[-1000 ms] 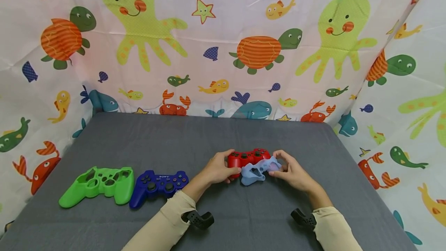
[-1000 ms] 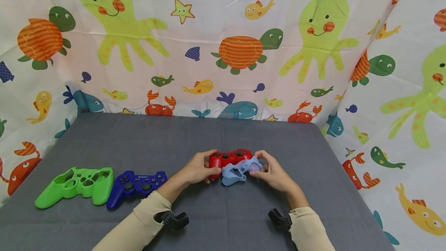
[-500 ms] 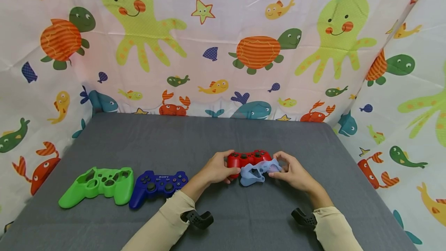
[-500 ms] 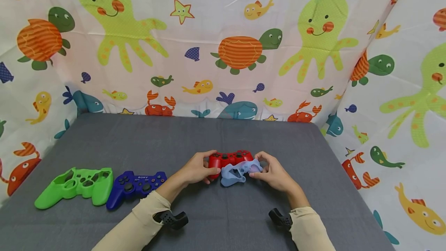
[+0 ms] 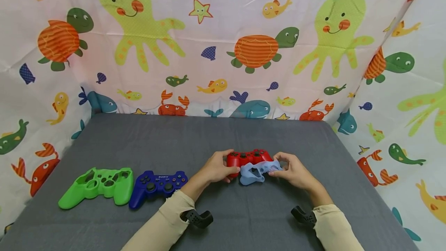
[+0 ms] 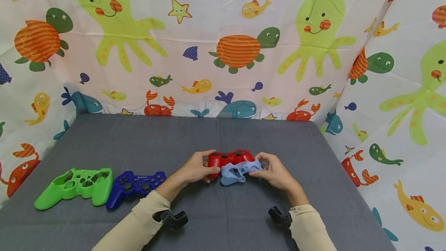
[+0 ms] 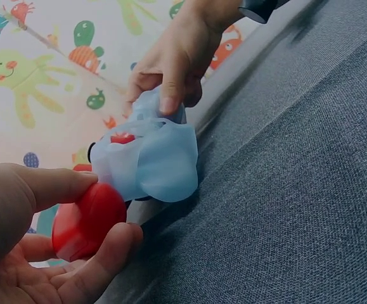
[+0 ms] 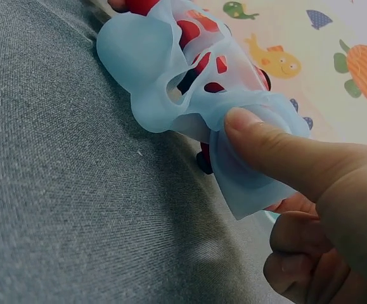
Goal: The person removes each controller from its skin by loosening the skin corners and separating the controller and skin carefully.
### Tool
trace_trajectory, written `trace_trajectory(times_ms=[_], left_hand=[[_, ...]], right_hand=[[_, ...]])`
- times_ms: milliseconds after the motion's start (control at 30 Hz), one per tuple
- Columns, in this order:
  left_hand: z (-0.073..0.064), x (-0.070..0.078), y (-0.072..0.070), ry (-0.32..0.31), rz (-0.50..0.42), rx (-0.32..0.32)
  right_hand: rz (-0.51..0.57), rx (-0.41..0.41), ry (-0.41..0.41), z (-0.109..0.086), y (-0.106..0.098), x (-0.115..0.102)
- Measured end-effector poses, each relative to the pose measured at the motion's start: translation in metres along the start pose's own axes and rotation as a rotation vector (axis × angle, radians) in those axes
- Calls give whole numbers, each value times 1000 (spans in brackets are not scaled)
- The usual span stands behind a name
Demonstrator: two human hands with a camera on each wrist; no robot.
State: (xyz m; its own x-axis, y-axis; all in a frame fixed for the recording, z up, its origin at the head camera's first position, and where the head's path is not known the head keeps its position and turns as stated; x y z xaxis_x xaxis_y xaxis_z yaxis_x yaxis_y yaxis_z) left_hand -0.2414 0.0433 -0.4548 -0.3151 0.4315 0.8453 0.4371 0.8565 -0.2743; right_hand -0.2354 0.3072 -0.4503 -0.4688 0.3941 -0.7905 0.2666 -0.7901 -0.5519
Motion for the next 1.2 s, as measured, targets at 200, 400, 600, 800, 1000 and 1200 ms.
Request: trace_trajectory(times_ms=[200,400,600,800,1000,1200], left_hand=[[3,-1,0,0,-39,5],[5,-1,0,7,-102,-11],[4,-2,-2,8,-148,-12],[2,-2,-3,0,-134,-27],[-2,3,-4,-4,-102,-30],[-10,4,-4,-20,-42,2]], right_hand=[[-12,16,22,0,-2,1],[7,24,-26,-1,-8,-3],[127,-3,-125,-3,-16,-4],[304,76,-200,-9,-31,-17],[335,246,-179,-12,-46,-23],[343,363,-138,-13,-53,-20]])
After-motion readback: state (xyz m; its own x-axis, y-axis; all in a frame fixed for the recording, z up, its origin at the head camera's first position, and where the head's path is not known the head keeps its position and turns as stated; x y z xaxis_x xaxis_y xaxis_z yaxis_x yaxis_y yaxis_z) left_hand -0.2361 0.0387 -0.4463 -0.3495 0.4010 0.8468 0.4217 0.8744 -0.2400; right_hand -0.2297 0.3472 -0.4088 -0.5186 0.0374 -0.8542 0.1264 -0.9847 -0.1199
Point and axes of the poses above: each hand's wrist, its own z-axis towards the middle knuckle, its own y-axis out of the palm, x = y × z, the point moved 5 cm from there along z, towards the middle knuckle, and after that the axes turned 15 degrees about -y, right-handed, at the moved point
